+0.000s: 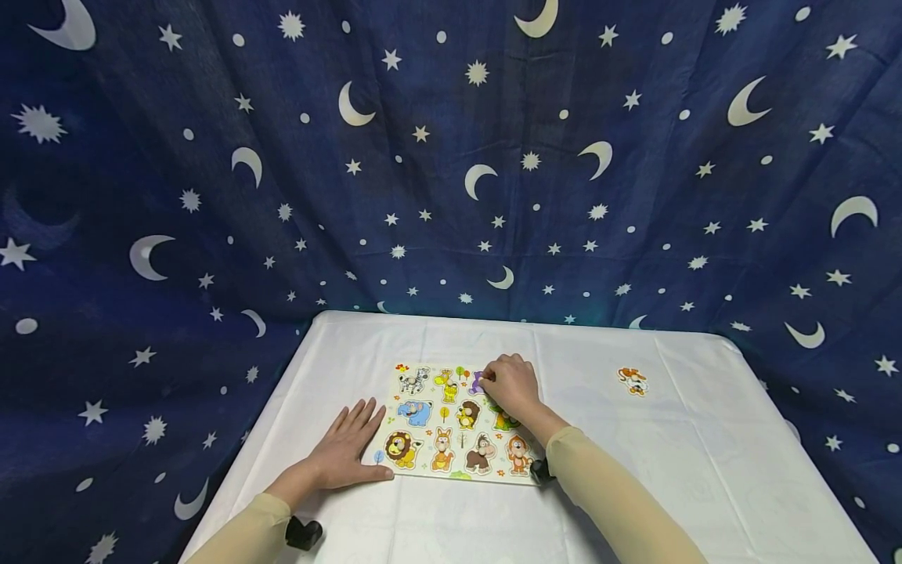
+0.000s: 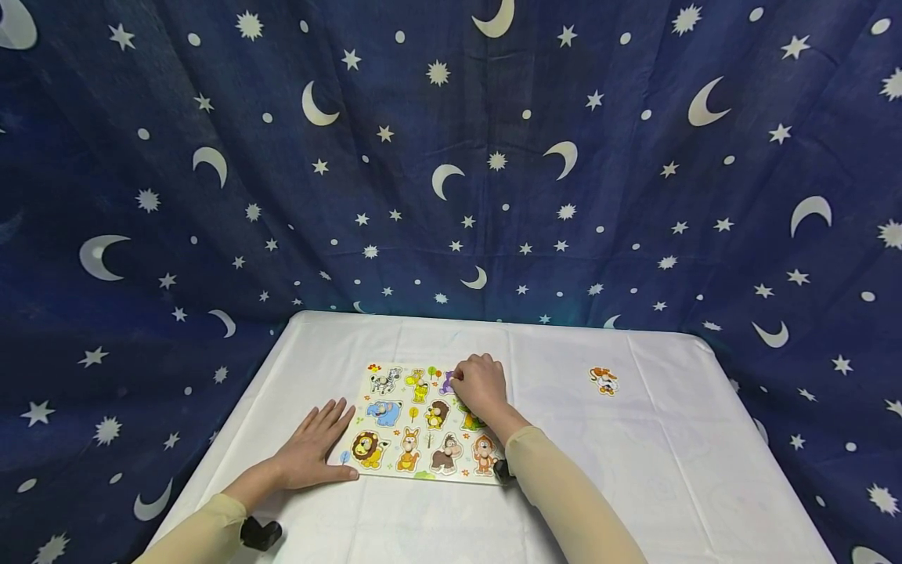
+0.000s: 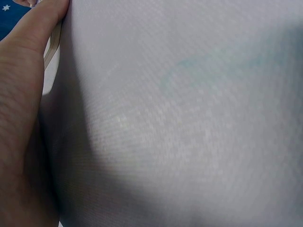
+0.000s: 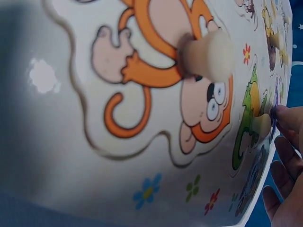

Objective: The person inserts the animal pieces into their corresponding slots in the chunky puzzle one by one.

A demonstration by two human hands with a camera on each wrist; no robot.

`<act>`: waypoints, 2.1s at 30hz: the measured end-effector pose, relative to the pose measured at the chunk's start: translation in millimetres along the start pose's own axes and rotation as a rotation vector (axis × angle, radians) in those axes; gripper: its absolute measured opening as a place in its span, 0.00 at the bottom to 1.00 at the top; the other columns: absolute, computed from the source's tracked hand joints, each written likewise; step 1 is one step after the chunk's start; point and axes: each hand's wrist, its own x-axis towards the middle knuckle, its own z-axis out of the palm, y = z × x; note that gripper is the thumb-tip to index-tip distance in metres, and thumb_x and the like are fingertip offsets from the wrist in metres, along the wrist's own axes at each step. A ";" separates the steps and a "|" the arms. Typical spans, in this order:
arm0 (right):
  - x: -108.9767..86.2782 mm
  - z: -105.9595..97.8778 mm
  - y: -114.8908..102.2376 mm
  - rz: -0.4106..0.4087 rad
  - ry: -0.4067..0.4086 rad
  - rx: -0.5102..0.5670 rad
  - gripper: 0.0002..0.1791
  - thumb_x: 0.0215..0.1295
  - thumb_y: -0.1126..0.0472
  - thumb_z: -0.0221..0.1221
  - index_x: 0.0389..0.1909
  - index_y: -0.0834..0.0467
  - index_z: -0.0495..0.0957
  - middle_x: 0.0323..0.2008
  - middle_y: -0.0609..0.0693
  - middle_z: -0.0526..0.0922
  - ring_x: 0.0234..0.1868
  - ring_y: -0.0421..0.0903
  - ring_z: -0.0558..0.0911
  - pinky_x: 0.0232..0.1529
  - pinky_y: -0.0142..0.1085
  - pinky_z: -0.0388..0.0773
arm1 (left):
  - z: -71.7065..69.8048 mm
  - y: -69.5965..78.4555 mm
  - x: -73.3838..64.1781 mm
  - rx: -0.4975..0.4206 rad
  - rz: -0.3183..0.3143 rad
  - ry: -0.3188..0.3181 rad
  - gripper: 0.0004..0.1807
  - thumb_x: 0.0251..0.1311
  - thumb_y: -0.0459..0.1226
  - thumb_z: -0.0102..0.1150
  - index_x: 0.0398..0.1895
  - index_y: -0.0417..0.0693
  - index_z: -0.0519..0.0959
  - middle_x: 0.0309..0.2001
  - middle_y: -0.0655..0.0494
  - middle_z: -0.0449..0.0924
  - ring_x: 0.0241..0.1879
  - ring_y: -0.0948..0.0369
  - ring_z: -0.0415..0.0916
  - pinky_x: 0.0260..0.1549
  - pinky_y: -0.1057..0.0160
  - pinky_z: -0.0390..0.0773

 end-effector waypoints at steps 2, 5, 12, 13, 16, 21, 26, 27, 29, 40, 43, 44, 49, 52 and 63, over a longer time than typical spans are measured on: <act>0.1 0.5 0.2 0.002 -0.002 -0.005 0.08 0.62 0.49 0.72 0.33 0.49 0.90 0.30 0.42 0.80 0.35 0.45 0.73 0.41 0.45 0.72 | -0.2 0.5 0.0 -0.003 -0.001 -0.002 0.66 0.52 0.78 0.53 0.84 0.49 0.46 0.83 0.46 0.37 0.81 0.47 0.32 0.77 0.43 0.33; -0.2 0.5 0.0 0.002 -0.002 -0.008 0.08 0.62 0.49 0.72 0.33 0.49 0.90 0.30 0.42 0.80 0.34 0.45 0.72 0.41 0.45 0.72 | -0.2 0.5 0.2 -0.007 -0.003 -0.003 0.66 0.52 0.78 0.53 0.84 0.49 0.46 0.83 0.46 0.37 0.81 0.47 0.32 0.77 0.43 0.33; -0.7 -1.4 -0.9 0.003 -0.009 -0.012 0.08 0.62 0.49 0.72 0.32 0.49 0.89 0.29 0.42 0.80 0.35 0.45 0.73 0.42 0.46 0.73 | -0.9 1.5 -0.1 -0.010 -0.003 -0.004 0.66 0.52 0.78 0.54 0.84 0.49 0.46 0.83 0.46 0.37 0.81 0.47 0.32 0.77 0.43 0.33; -0.7 -1.5 -1.0 0.004 -0.010 -0.013 0.08 0.62 0.49 0.72 0.32 0.49 0.89 0.29 0.41 0.80 0.35 0.45 0.73 0.42 0.46 0.73 | -0.8 1.5 0.0 -0.009 -0.003 -0.003 0.66 0.52 0.78 0.54 0.84 0.48 0.46 0.83 0.46 0.37 0.81 0.47 0.32 0.77 0.43 0.33; -0.7 -2.0 -1.2 0.004 -0.013 -0.014 0.07 0.63 0.50 0.71 0.31 0.48 0.89 0.29 0.41 0.79 0.35 0.45 0.73 0.42 0.46 0.73 | -0.3 1.4 0.3 -0.009 -0.001 -0.001 0.66 0.51 0.78 0.53 0.84 0.48 0.47 0.83 0.46 0.37 0.81 0.47 0.32 0.77 0.43 0.34; -1.1 -2.4 -1.2 -0.002 -0.015 -0.013 0.07 0.63 0.50 0.71 0.30 0.48 0.88 0.29 0.41 0.79 0.34 0.45 0.72 0.41 0.46 0.73 | -0.1 2.3 -0.4 -0.013 0.006 0.014 0.66 0.51 0.78 0.55 0.83 0.48 0.48 0.83 0.45 0.39 0.81 0.47 0.34 0.77 0.42 0.35; -1.5 -3.2 -0.7 0.001 -0.018 -0.005 0.07 0.62 0.49 0.71 0.32 0.48 0.89 0.30 0.42 0.80 0.35 0.46 0.73 0.41 0.46 0.72 | 1.6 2.6 -2.1 -0.048 0.034 0.066 0.64 0.52 0.75 0.59 0.83 0.46 0.51 0.82 0.42 0.43 0.81 0.44 0.38 0.77 0.41 0.37; -1.6 -3.1 -0.4 0.000 -0.016 -0.004 0.07 0.62 0.49 0.71 0.32 0.48 0.89 0.31 0.42 0.81 0.35 0.46 0.73 0.41 0.46 0.72 | 2.3 2.2 -2.1 -0.053 0.039 0.076 0.64 0.52 0.74 0.60 0.83 0.45 0.52 0.82 0.42 0.44 0.80 0.44 0.38 0.77 0.41 0.37; -2.0 -3.4 -0.2 0.000 -0.014 -0.003 0.08 0.62 0.49 0.71 0.34 0.48 0.90 0.32 0.42 0.81 0.35 0.46 0.73 0.41 0.45 0.71 | 2.7 1.6 -2.1 -0.059 0.043 0.086 0.64 0.53 0.74 0.60 0.83 0.45 0.52 0.82 0.41 0.44 0.80 0.44 0.38 0.77 0.42 0.37; -2.4 -11.0 3.8 -0.008 0.001 0.017 0.09 0.63 0.48 0.71 0.37 0.47 0.90 0.31 0.41 0.79 0.35 0.44 0.72 0.39 0.44 0.69 | 0.3 3.3 -2.5 -0.046 0.023 0.058 0.65 0.52 0.74 0.61 0.83 0.45 0.52 0.82 0.42 0.43 0.80 0.44 0.38 0.76 0.40 0.38; -2.3 -16.0 7.4 -0.009 0.014 0.012 0.09 0.63 0.48 0.70 0.39 0.48 0.90 0.32 0.41 0.80 0.36 0.44 0.73 0.40 0.43 0.70 | 0.2 3.9 -2.8 -0.054 0.032 0.075 0.64 0.52 0.73 0.62 0.82 0.44 0.53 0.81 0.41 0.45 0.80 0.42 0.39 0.76 0.40 0.39; -2.5 -18.2 8.7 -0.009 0.018 0.013 0.10 0.63 0.49 0.70 0.40 0.49 0.90 0.32 0.42 0.81 0.37 0.44 0.74 0.40 0.43 0.71 | 0.0 3.9 -2.9 -0.056 0.037 0.075 0.64 0.52 0.73 0.62 0.82 0.44 0.53 0.81 0.40 0.45 0.80 0.42 0.39 0.76 0.40 0.38; -4.8 -32.2 14.4 -0.002 0.044 0.041 0.10 0.63 0.50 0.71 0.40 0.50 0.90 0.34 0.45 0.83 0.39 0.47 0.76 0.41 0.45 0.72 | -2.3 5.1 -1.8 -0.039 0.025 0.051 0.65 0.52 0.74 0.60 0.82 0.44 0.52 0.82 0.41 0.44 0.80 0.43 0.38 0.76 0.40 0.38; -6.3 -39.9 18.8 0.006 0.058 0.055 0.10 0.63 0.50 0.71 0.41 0.51 0.90 0.35 0.46 0.83 0.40 0.48 0.76 0.42 0.46 0.72 | -3.1 5.4 -0.5 -0.022 0.003 0.016 0.66 0.52 0.76 0.58 0.83 0.46 0.50 0.82 0.43 0.41 0.81 0.45 0.35 0.77 0.41 0.37; -10.1 -55.7 37.1 0.024 0.079 0.062 0.12 0.63 0.50 0.70 0.43 0.51 0.90 0.37 0.47 0.84 0.42 0.50 0.77 0.43 0.47 0.71 | -3.2 7.2 -1.5 -0.026 0.013 0.038 0.65 0.52 0.76 0.58 0.82 0.44 0.52 0.82 0.41 0.43 0.80 0.43 0.38 0.76 0.39 0.38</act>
